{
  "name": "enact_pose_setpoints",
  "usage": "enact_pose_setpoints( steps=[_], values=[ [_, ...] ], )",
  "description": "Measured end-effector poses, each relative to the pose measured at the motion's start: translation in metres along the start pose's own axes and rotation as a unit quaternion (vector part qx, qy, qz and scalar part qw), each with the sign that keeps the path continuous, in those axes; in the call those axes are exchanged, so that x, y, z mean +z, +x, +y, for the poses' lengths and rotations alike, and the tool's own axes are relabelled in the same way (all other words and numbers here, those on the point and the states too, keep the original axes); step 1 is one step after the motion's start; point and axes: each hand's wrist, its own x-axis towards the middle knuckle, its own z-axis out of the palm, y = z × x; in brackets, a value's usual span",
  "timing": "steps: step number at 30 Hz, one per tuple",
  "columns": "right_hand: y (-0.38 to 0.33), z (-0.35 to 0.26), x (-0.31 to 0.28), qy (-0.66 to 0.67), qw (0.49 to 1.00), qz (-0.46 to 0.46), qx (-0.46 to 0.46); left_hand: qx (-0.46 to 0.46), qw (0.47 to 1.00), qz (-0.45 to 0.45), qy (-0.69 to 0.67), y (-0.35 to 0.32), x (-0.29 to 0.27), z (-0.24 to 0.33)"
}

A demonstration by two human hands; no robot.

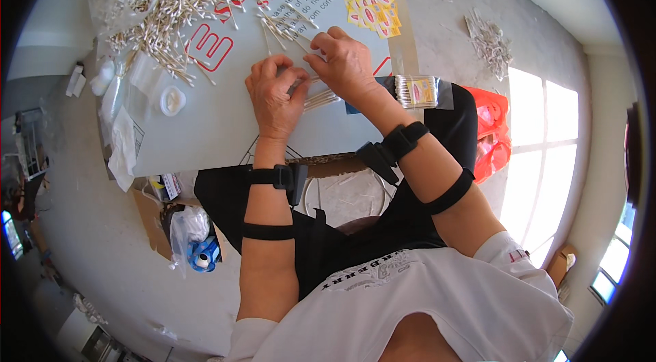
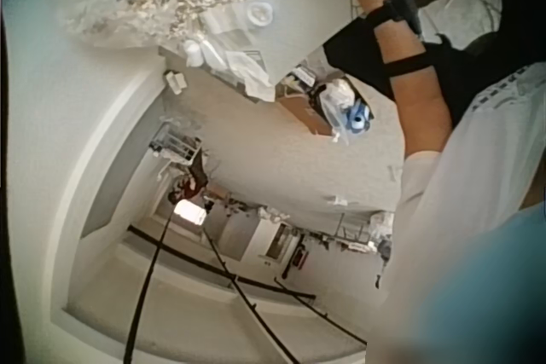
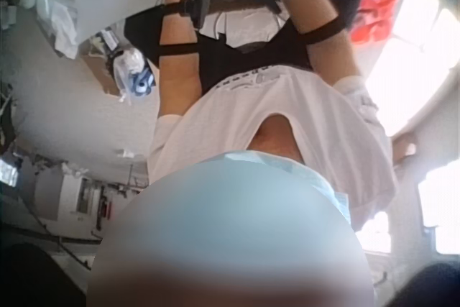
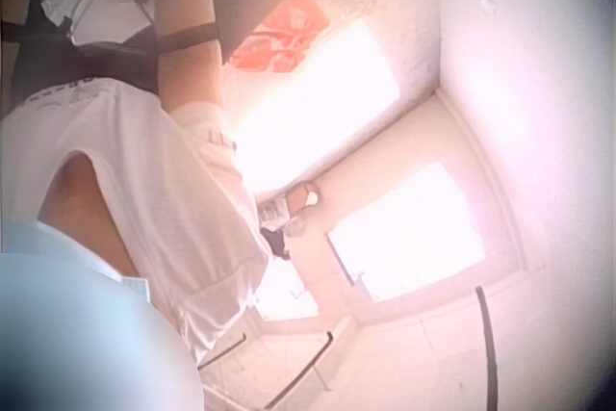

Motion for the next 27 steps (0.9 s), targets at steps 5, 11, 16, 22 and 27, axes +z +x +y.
enact_pose_setpoints(
  steps=[5, 11, 16, 22, 27],
  values=[
    [0.007, 0.007, 0.002, -0.081, 0.996, -0.031, 0.001, -0.002, 1.000, -0.014, -0.003, 0.000, -0.002, 0.001],
    [-0.001, 0.011, -0.019, -0.020, 0.993, -0.112, -0.011, 0.002, 1.000, 0.002, 0.022, -0.001, -0.004, 0.007],
    [0.035, 0.015, 0.002, 0.055, 0.997, 0.037, 0.039, 0.014, 0.999, -0.034, 0.030, -0.001, -0.003, 0.002],
    [0.071, 0.021, 0.020, -0.095, 0.995, -0.025, 0.014, 0.013, 0.999, -0.027, 0.013, 0.001, -0.002, 0.004],
    [0.056, 0.031, 0.009, -0.045, 0.995, -0.040, 0.077, 0.010, 1.000, -0.027, 0.004, 0.000, -0.003, 0.003]
  ],
)
